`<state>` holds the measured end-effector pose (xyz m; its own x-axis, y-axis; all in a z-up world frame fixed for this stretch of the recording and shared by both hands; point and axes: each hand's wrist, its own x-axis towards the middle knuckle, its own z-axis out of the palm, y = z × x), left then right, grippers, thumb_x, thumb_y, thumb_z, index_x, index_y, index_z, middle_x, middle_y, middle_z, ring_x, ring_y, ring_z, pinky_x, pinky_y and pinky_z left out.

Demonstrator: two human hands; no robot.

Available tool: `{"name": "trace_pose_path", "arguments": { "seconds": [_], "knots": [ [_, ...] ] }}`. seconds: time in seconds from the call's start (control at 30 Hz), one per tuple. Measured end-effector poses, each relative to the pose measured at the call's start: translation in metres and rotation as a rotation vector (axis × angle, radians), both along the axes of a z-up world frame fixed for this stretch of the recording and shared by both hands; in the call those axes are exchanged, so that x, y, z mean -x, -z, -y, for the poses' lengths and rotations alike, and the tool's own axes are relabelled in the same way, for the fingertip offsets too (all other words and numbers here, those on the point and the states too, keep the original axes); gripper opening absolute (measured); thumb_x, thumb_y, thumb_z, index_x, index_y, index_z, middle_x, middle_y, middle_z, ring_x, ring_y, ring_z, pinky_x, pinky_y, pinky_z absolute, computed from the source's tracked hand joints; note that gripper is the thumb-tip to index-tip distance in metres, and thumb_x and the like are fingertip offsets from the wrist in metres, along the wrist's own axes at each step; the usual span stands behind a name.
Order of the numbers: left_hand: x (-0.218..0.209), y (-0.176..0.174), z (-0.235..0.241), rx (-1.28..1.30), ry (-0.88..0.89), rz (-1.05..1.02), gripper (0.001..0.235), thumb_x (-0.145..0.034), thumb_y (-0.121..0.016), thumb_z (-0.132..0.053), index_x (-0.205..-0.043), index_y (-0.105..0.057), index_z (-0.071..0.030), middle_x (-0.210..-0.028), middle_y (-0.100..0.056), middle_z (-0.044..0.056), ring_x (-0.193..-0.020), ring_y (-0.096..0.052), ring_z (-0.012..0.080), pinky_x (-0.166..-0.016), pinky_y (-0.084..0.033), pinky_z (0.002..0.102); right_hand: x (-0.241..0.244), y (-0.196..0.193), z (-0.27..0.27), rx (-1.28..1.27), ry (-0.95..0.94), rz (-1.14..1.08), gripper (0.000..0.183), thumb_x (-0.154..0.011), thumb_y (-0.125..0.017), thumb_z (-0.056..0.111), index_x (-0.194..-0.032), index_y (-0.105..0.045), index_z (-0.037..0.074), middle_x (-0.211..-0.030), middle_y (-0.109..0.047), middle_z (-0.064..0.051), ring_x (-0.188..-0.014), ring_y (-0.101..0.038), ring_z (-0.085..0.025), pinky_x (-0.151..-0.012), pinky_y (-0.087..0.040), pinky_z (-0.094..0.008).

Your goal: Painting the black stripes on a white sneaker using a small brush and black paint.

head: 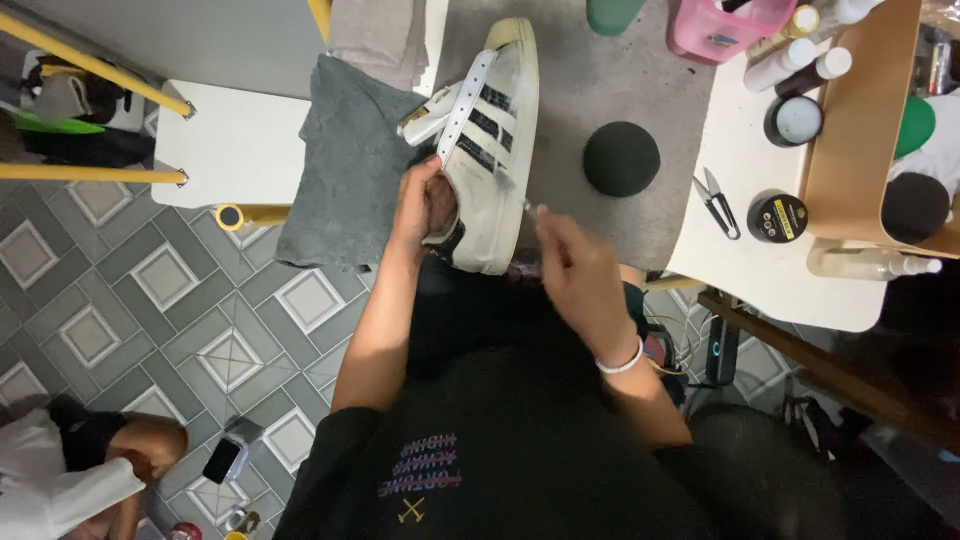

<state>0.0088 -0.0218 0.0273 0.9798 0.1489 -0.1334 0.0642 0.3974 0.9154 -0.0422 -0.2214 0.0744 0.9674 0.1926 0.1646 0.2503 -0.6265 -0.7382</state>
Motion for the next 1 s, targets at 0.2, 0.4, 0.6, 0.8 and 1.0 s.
{"name": "trace_pose_path", "arguments": {
  "seconds": [0.2, 0.4, 0.6, 0.8, 1.0],
  "knots": [
    [-0.005, 0.016, -0.010, 0.052, -0.003, -0.047, 0.037, -0.098, -0.059, -0.041, -0.079, -0.070, -0.013, -0.069, -0.062, 0.006, -0.073, -0.063, 0.0156, -0.079, -0.049, 0.026, 0.000, -0.002, 0.006, -0.055, -0.088, 0.090, 0.011, -0.105, -0.062, 0.007, -0.100, -0.072, 0.007, -0.054, -0.060, -0.016, -0.053, -0.066, -0.037, -0.046, -0.047, -0.028],
    [-0.011, 0.039, -0.007, -0.010, -0.073, -0.306, 0.042, -0.088, -0.065, -0.055, -0.090, -0.073, -0.014, -0.093, -0.069, 0.013, -0.094, -0.066, 0.0228, -0.090, -0.049, 0.033, 0.017, 0.013, 0.016, -0.083, -0.102, 0.052, 0.011, -0.102, -0.064, 0.009, -0.093, -0.072, 0.008, -0.051, -0.060, -0.015, -0.049, -0.064, -0.036, -0.041, -0.044, -0.030],
    [-0.012, 0.074, -0.012, 0.398, -0.004, -0.161, 0.041, -0.098, -0.055, -0.045, -0.115, -0.073, -0.011, -0.113, -0.077, 0.010, -0.115, -0.071, 0.0209, -0.109, -0.048, 0.032, 0.008, -0.006, 0.020, -0.075, -0.155, 0.060, 0.010, -0.098, -0.069, 0.007, -0.106, -0.075, 0.009, -0.062, -0.067, -0.016, -0.055, -0.067, -0.035, -0.046, -0.047, -0.036],
    [-0.023, 0.076, -0.017, 0.644, 0.159, 0.211, 0.046, -0.103, -0.046, -0.016, -0.143, -0.055, 0.005, -0.135, -0.062, 0.030, -0.126, -0.065, 0.0376, -0.116, -0.047, 0.049, -0.048, -0.026, 0.004, -0.087, -0.268, 0.246, 0.011, -0.095, -0.074, 0.003, -0.106, -0.074, 0.002, -0.077, -0.070, -0.022, -0.070, -0.069, -0.046, -0.056, -0.052, -0.048],
    [-0.037, 0.137, -0.026, 0.558, 0.061, 0.201, 0.040, -0.097, -0.059, -0.005, -0.135, -0.061, 0.008, -0.128, -0.066, 0.031, -0.119, -0.068, 0.0392, -0.110, -0.050, 0.051, -0.079, -0.031, -0.015, 0.073, -0.408, 0.188, 0.007, -0.098, -0.070, 0.006, -0.097, -0.077, 0.006, -0.065, -0.065, -0.011, -0.056, -0.065, -0.030, -0.051, -0.050, -0.040]
  ]
}}
